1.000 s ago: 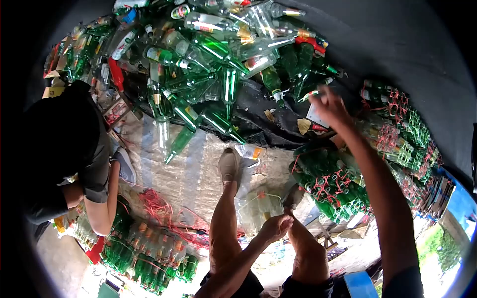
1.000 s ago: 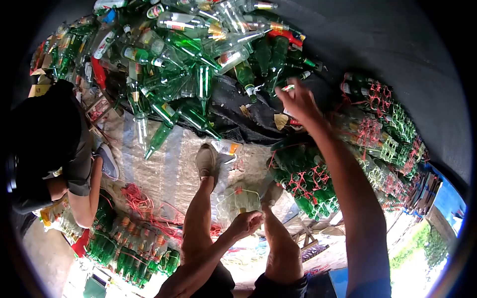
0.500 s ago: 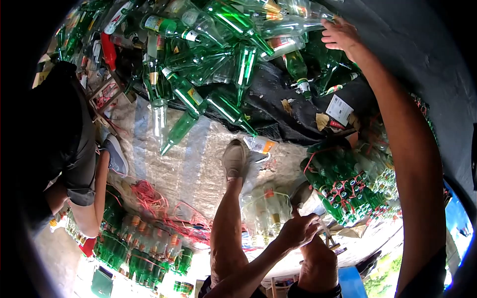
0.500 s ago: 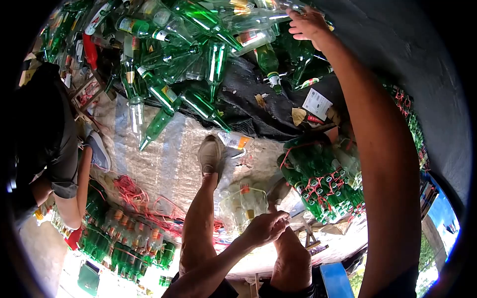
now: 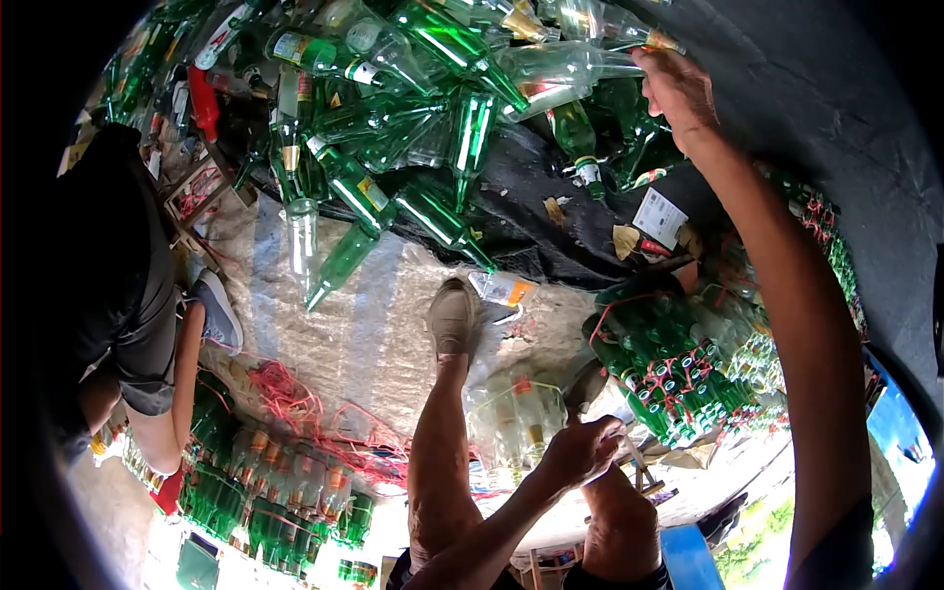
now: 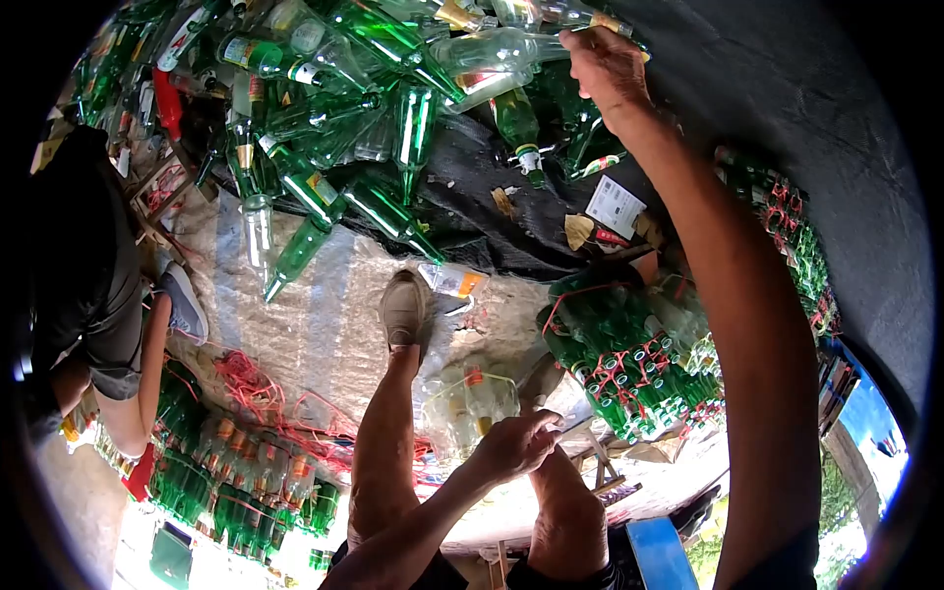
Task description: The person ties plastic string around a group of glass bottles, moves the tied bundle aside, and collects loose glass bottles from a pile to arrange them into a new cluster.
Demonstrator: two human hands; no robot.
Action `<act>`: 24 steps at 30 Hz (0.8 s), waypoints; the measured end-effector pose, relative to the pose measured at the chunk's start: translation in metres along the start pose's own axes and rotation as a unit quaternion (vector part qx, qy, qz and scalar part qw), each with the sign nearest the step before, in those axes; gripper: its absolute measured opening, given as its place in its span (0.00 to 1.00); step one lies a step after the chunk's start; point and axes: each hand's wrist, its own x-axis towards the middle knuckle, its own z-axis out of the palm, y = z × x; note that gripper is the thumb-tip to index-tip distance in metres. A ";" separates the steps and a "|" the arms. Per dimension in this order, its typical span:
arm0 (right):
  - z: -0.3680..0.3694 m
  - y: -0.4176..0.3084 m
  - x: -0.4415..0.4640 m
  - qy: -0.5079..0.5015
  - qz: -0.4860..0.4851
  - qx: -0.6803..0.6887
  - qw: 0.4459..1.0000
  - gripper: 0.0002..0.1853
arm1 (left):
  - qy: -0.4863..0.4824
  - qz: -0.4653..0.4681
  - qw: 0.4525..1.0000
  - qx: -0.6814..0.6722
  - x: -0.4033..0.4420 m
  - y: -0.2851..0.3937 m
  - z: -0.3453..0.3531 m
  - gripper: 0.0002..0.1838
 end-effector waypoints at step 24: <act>0.127 -0.015 -0.260 -0.116 -0.328 -0.125 0.929 0.05 | 0.083 0.056 0.994 0.044 0.001 -0.022 0.032 0.15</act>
